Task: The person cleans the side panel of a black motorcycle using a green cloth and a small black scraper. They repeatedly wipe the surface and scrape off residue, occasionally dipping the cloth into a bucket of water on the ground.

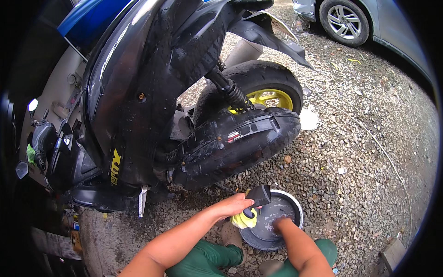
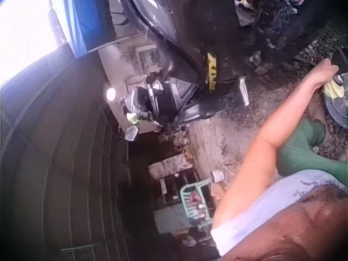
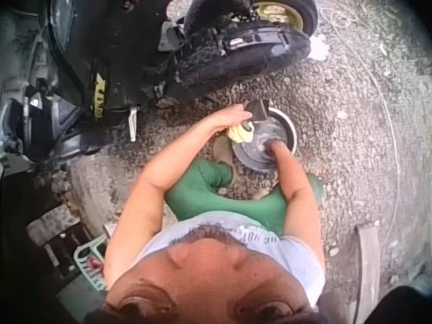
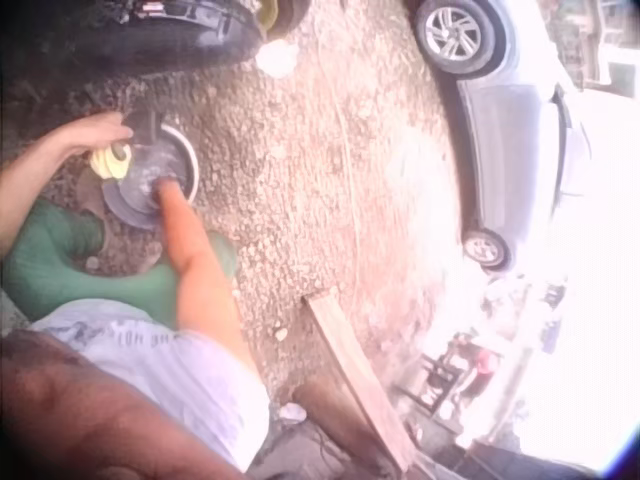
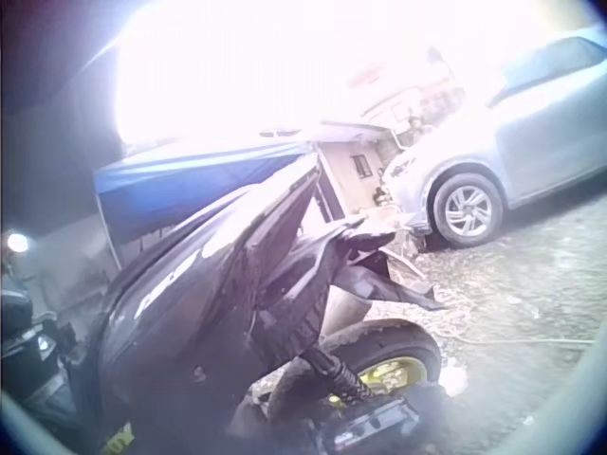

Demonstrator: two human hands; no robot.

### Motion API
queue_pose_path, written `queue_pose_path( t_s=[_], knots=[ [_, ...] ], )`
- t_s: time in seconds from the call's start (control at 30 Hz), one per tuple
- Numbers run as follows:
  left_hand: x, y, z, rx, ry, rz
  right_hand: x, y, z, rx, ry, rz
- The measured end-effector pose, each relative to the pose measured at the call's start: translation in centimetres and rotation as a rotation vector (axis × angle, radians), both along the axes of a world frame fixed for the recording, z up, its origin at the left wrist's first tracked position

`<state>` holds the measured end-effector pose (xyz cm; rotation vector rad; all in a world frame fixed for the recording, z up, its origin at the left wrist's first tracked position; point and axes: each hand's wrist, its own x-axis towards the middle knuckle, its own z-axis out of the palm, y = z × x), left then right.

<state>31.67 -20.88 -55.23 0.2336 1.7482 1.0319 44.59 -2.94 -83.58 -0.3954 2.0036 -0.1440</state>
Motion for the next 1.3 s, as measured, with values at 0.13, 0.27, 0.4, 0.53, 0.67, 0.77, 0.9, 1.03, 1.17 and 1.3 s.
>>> queue_pose_path(
  t_s=[0.13, 0.27, 0.4, 0.53, 0.67, 0.77, 0.9, 1.03, 1.17, 1.3],
  knots=[
    [-0.3, -0.5, -1.5, -0.006, 0.043, 0.020, -1.5, -0.6, 1.3, -0.006, -0.063, -0.008],
    [-0.7, -0.4, -1.4, -0.212, 0.150, 0.025, -4.2, -0.9, 6.9, -0.140, -0.135, -0.098],
    [-1.1, -0.7, -3.9, -0.186, 0.261, 0.033, -5.5, 3.0, 14.9, -0.261, 0.051, -0.302],
    [-1.1, -1.0, -3.7, -0.208, 0.229, 0.080, -6.7, 7.4, 23.6, -0.281, 0.101, -0.534],
    [-0.6, 0.6, -1.9, -0.134, 0.138, 0.120, -6.3, 9.5, 27.5, -0.658, 0.364, -0.935],
    [0.5, 1.9, -0.4, 0.004, 0.032, 0.224, -6.1, 8.6, 29.8, -0.821, 0.358, -1.101],
    [1.4, 2.4, 0.2, 0.155, 0.040, 0.305, -4.0, 6.1, 29.8, -0.997, 0.518, -1.266],
    [1.8, 3.3, 1.8, 0.181, 0.101, 0.307, -3.2, 3.5, 28.6, -0.932, 0.742, -1.302],
    [1.0, 3.4, 0.0, 0.187, 0.245, 0.085, -3.4, 2.5, 28.4, -0.929, 0.855, -1.240],
    [1.2, 2.9, 0.0, 0.257, 0.244, 0.102, -3.8, 2.4, 28.4, -0.974, 0.905, -1.150]
  ],
)
